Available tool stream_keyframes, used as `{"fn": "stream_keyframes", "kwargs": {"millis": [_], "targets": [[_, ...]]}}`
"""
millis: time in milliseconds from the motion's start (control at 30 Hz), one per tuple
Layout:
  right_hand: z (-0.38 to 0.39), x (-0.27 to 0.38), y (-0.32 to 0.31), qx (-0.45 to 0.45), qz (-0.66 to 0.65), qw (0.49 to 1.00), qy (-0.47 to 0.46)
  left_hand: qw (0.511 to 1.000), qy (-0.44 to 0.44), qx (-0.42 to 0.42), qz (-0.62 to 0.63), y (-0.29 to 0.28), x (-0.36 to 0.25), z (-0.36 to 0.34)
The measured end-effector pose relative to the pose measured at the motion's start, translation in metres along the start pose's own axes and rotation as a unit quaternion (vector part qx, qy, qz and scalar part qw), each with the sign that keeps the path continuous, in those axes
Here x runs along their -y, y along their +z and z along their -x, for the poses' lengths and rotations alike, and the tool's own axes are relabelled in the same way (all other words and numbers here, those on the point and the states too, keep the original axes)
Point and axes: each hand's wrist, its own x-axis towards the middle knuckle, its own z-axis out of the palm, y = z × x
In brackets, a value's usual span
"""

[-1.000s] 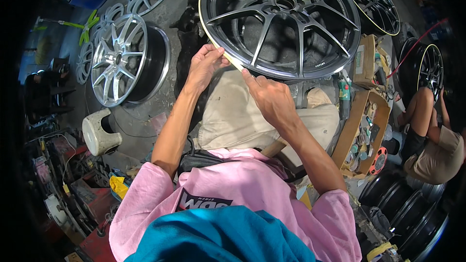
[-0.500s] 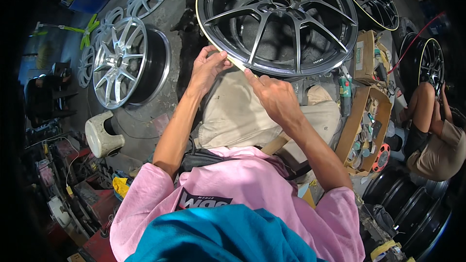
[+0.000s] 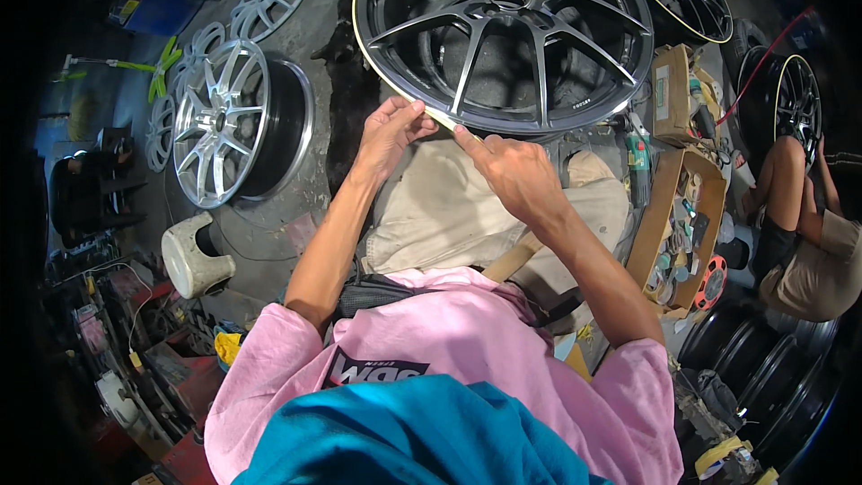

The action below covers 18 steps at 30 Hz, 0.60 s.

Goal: The person applies a yellow pinstripe tape to the outer edge of a dark car wheel rim by hand, carefully pressing the tape along the circumference and cutting it with scissors when the circle is complete.

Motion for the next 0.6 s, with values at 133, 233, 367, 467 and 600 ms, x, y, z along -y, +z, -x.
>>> {"fn": "stream_keyframes", "kwargs": {"millis": [133, 233, 367, 467, 600], "targets": [[0.003, -0.004, -0.002, 0.003, -0.003, 1.000, -0.001, 1.000, -0.001, -0.003, -0.008, 0.001, 0.001, 0.001], [0.005, -0.004, -0.007, 0.011, -0.003, 1.000, 0.000, 1.000, -0.002, -0.001, -0.027, 0.003, 0.001, 0.002], [0.006, -0.006, -0.011, 0.028, 0.012, 1.000, 0.000, 0.998, -0.013, 0.007, -0.067, 0.007, 0.002, 0.004], [0.009, -0.011, -0.012, 0.028, 0.022, 0.999, -0.006, 0.998, -0.014, 0.015, -0.067, 0.009, 0.005, 0.004], [0.014, -0.018, -0.013, 0.029, 0.034, 0.999, -0.016, 0.996, -0.013, 0.028, -0.080, 0.012, 0.009, 0.003]]}}
